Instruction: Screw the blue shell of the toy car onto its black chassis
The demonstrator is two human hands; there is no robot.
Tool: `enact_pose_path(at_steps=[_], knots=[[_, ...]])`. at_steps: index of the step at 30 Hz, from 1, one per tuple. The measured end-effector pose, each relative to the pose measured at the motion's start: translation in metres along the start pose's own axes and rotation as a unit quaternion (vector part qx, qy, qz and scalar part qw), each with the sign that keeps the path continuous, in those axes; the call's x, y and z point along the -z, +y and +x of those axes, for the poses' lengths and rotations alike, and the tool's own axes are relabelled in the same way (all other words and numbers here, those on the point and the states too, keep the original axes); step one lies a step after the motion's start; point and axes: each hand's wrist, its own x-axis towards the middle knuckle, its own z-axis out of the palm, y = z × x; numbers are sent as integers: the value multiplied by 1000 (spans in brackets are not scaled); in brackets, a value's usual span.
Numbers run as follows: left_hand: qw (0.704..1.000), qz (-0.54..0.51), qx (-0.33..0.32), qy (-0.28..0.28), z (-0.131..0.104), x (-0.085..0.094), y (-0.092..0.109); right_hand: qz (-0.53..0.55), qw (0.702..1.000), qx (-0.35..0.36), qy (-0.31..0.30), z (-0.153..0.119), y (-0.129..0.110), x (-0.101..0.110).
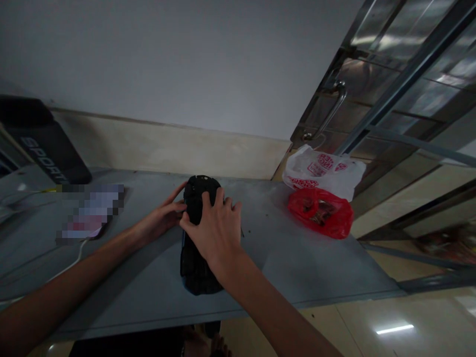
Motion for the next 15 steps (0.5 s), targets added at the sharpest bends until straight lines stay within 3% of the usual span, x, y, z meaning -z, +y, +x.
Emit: enact_pose_path(at_steps=[6,15], knots=[[1000,21,-12,12,2,1,-3,2,1000,21,-4,-2,8,-3],[996,86,-18,29,2,-1,-5,142,987,68,22,-18,40,-20]])
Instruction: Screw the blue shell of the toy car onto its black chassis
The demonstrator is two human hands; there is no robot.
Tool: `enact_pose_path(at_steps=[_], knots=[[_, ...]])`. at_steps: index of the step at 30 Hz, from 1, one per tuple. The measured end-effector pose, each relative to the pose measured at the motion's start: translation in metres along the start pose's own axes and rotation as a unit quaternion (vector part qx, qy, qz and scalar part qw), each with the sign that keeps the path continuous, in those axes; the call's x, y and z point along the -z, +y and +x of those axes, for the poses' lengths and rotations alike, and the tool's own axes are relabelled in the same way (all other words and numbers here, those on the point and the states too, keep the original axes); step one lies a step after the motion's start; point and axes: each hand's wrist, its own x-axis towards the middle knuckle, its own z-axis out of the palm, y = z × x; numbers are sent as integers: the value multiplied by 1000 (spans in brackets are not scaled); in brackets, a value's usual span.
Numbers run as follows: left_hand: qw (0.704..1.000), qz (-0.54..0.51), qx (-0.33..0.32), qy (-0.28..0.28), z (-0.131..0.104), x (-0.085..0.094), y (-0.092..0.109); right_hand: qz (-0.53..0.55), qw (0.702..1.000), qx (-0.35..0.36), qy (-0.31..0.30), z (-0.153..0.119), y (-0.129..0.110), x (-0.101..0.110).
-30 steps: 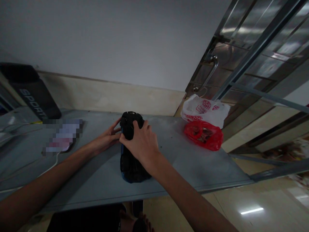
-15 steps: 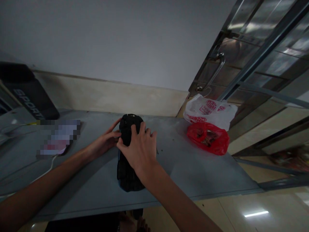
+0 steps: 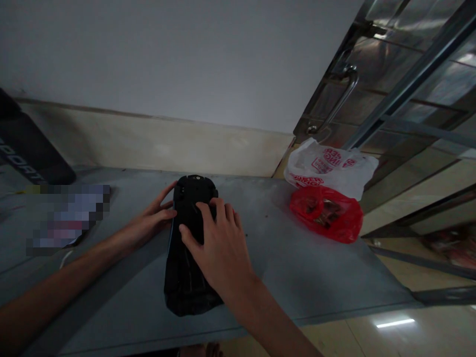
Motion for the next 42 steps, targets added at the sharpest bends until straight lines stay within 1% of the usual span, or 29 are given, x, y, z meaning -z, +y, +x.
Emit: enact_pose_path(at_steps=[2,4,6,8,10,11,12,14,17,21,25,29,33,38,42], knots=[[1000,21,-2,0,2,2,-3,47,999,12,-1,0,8,0],[999,32,-2,-10,4,6,-5,99,995,22,4,0,25,2],[999,27,-4,-25,5,9,-7,132,991,11,17,-2,53,6],[999,22,-5,-35,6,12,-7,133,991,-24,19,-9,88,11],[999,25,2,-40,5,13,-7,139,988,-60,-18,-19,121,15],[999,27,9,-39,5,13,-6,144,986,-63,-49,-25,134,16],[999,25,14,-40,5,12,-5,145,985,-64,-70,-30,145,17],[999,19,16,-37,4,11,-4,147,982,-59,-106,-38,155,17],[999,17,11,-29,5,10,-4,140,981,-48,-125,-42,152,14],[999,15,12,-33,6,11,-7,124,984,-45,-121,-40,145,10],[999,16,5,-37,6,13,-9,115,986,-42,-117,-40,149,8],[999,15,3,-34,5,9,-8,96,987,-40,-121,-41,153,6],[1000,7,7,-28,4,5,-5,81,988,-46,-126,-39,152,4],[1000,-1,7,-28,4,3,-6,63,988,-51,-135,-35,152,2],[1000,-5,7,-23,3,2,-4,57,990,-54,-120,-29,148,5]])
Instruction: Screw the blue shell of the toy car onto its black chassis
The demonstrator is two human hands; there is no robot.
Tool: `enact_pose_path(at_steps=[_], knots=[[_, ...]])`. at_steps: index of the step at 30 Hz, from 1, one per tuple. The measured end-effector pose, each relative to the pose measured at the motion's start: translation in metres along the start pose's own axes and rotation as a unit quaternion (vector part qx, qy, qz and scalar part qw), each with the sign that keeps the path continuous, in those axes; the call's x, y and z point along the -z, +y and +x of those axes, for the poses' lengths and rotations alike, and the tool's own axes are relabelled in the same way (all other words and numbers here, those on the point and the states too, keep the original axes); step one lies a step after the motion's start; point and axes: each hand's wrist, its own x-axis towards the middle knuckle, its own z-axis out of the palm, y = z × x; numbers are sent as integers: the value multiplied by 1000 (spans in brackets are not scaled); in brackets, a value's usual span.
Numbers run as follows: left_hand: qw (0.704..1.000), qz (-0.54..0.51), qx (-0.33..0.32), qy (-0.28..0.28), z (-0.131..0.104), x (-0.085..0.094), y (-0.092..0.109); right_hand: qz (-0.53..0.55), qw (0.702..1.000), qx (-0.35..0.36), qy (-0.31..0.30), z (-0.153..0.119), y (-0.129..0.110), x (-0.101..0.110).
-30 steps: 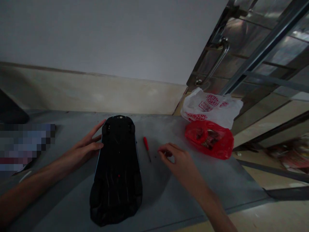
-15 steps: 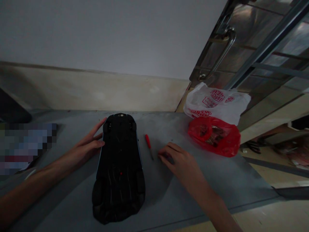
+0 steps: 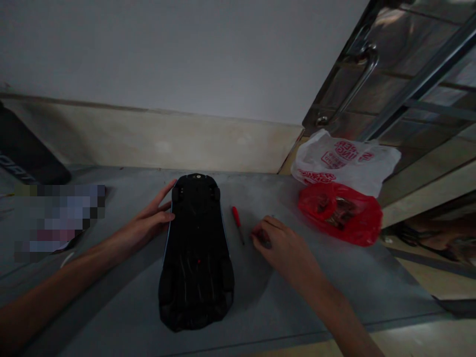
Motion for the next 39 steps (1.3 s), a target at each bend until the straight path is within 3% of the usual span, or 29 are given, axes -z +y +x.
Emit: enact_pose_path(at_steps=[3,7,10,22,29,36,39], knots=[[1000,-1,1,2,0,0,1,82,997,-13,-2,7,-13,5],[1000,1,9,-1,1,0,1,236,971,-26,-26,21,-37,6],[1000,-4,4,1,1,-2,2,288,957,-13,-32,31,-51,2],[1000,13,1,-1,2,4,-2,230,973,1,-26,32,-67,5],[1000,21,3,-18,1,5,-2,342,936,-25,-78,38,-60,-6],[999,26,-13,-25,4,6,-4,410,906,-83,-73,37,-72,-12],[999,29,-15,-33,4,7,-4,397,914,-53,-59,34,-61,-11]])
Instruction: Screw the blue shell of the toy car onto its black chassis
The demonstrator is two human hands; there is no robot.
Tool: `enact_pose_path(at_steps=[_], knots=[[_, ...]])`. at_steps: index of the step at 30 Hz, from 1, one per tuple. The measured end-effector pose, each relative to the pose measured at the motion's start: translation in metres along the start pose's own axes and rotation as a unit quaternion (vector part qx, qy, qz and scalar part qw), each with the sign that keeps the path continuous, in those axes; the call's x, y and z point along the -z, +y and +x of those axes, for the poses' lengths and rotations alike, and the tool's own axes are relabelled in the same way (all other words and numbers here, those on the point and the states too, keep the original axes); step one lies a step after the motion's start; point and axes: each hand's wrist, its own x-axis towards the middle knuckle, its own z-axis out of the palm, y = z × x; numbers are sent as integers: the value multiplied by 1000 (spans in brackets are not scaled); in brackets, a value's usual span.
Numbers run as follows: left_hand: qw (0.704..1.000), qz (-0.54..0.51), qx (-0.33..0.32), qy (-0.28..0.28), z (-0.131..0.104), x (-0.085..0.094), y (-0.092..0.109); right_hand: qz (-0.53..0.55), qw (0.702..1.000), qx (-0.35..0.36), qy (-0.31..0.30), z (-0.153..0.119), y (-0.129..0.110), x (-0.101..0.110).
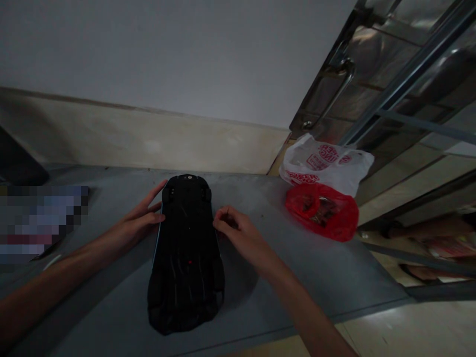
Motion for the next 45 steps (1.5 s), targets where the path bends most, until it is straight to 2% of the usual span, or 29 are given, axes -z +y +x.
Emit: enact_pose_path(at_steps=[3,6,7,9,11,16,23,29,35,38,41,45], knots=[[1000,-2,1,0,0,0,0,-144,987,35,60,-8,16,31],[1000,-4,5,7,0,0,0,-348,919,35,180,-18,38,73],[1000,-6,6,8,1,0,0,-381,904,27,195,-20,44,86],[1000,-15,7,7,1,0,0,-402,895,21,193,-23,56,105],[1000,-22,7,4,1,0,0,-416,891,20,183,-23,64,114],[1000,-10,-3,8,1,-2,0,-449,875,28,179,-18,72,111],[1000,1,-11,11,-1,-3,2,-475,859,27,187,-10,68,103],[1000,-13,6,13,-2,-5,3,-470,866,16,173,-6,68,100],[1000,-24,3,14,-1,-5,2,-454,879,63,129,1,44,87],[1000,-25,7,18,-1,-6,2,-457,876,69,139,1,36,91],[1000,-31,0,3,0,-4,0,-460,873,49,153,-3,42,98],[999,-46,-10,-5,3,-1,-4,-466,874,15,138,-13,58,100]])
